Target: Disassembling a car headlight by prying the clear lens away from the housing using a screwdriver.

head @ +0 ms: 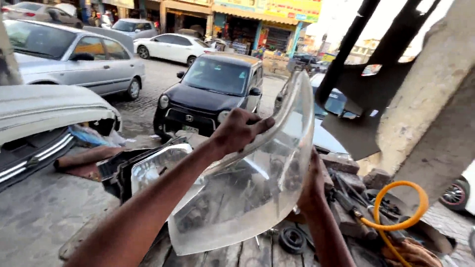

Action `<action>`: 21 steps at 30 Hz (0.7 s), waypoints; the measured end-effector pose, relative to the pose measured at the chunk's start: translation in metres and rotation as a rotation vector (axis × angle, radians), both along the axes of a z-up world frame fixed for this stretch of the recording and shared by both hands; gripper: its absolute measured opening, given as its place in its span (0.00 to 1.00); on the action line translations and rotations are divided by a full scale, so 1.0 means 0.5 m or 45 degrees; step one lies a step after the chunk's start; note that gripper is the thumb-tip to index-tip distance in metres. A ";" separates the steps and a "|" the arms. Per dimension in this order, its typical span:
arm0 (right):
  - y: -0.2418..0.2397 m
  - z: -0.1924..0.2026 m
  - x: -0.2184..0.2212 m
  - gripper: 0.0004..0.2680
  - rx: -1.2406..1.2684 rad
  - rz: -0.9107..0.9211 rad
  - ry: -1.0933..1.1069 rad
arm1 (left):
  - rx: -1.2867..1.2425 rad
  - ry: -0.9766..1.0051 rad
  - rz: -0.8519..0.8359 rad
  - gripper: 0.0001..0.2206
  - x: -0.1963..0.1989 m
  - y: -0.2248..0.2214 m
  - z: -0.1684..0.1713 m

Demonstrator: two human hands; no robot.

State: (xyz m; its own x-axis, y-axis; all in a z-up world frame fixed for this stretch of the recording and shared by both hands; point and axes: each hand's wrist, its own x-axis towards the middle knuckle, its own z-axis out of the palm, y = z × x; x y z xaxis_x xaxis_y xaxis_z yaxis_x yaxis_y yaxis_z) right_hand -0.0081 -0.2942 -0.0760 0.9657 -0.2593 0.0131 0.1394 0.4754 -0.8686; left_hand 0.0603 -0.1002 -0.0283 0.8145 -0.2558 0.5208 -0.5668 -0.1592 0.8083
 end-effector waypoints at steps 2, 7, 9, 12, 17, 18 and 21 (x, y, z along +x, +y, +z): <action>-0.015 -0.018 0.029 0.22 0.022 -0.024 -0.009 | -0.019 0.044 -0.024 0.15 -0.044 -0.007 0.008; -0.017 -0.018 0.027 0.22 0.106 -0.002 -0.035 | -0.064 0.061 -0.044 0.15 -0.110 -0.010 0.017; -0.017 -0.005 0.029 0.23 0.078 0.101 -0.036 | -0.127 0.039 -0.028 0.13 -0.124 -0.009 0.021; -0.035 -0.032 0.081 0.19 0.096 0.044 -0.097 | -0.189 0.020 0.022 0.12 -0.111 -0.009 0.020; -0.042 -0.041 0.068 0.23 0.104 0.153 -0.161 | -0.269 0.004 0.090 0.13 -0.101 -0.010 0.036; -0.056 -0.064 0.085 0.25 0.159 0.166 -0.182 | -0.316 0.025 0.108 0.14 -0.097 -0.012 0.039; -0.073 -0.076 0.107 0.25 0.147 0.165 -0.166 | -0.441 0.085 0.089 0.15 -0.082 -0.013 0.047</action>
State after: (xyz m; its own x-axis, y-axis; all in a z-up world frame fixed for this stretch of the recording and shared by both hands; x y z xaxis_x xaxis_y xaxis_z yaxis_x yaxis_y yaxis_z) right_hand 0.0453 -0.3306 -0.1141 0.9831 -0.1402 0.1174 0.1783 0.5921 -0.7859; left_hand 0.0193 -0.1067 -0.0047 0.8590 -0.0155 0.5118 -0.5083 0.0943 0.8560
